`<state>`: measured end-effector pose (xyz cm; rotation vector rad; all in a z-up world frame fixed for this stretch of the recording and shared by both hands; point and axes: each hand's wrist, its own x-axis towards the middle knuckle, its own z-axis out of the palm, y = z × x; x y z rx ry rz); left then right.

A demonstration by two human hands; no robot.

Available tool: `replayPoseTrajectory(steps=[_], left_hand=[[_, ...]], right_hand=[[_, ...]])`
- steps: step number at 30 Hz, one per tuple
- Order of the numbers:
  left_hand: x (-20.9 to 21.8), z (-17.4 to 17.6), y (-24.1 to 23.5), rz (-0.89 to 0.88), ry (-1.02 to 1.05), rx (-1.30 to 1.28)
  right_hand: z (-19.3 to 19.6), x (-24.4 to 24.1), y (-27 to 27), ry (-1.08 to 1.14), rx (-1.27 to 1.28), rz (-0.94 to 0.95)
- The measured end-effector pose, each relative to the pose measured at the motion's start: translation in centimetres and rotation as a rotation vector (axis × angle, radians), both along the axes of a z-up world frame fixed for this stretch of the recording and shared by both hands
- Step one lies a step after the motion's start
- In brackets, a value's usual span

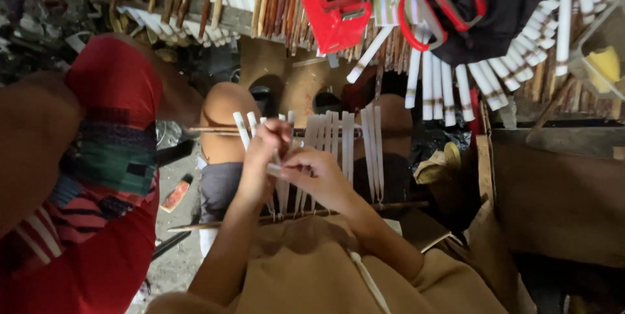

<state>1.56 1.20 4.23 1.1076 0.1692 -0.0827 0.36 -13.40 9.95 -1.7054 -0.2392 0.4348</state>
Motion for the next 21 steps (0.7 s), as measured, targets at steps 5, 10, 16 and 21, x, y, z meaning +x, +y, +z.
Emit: replayPoseTrajectory(steps=[5, 10, 16, 21], left_hand=[[-0.7, 1.9, 0.2, -0.108, -0.021, 0.19], [-0.4, -0.4, -1.3, -0.138, -0.064, 0.579], [-0.2, 0.4, -3.7, -0.493, 0.061, 1.198], [-1.2, -3.2, -3.6, 0.004, -0.376, 1.069]], right_hand=[[-1.2, -0.4, -0.8, 0.007, -0.044, 0.002], [-3.1, 0.8, -5.4, -0.081, -0.172, -0.051], [-4.3, 4.1, -7.5, -0.05, -0.233, -0.238], [-6.9, 5.1, -7.2, -0.096, -0.291, -0.303]])
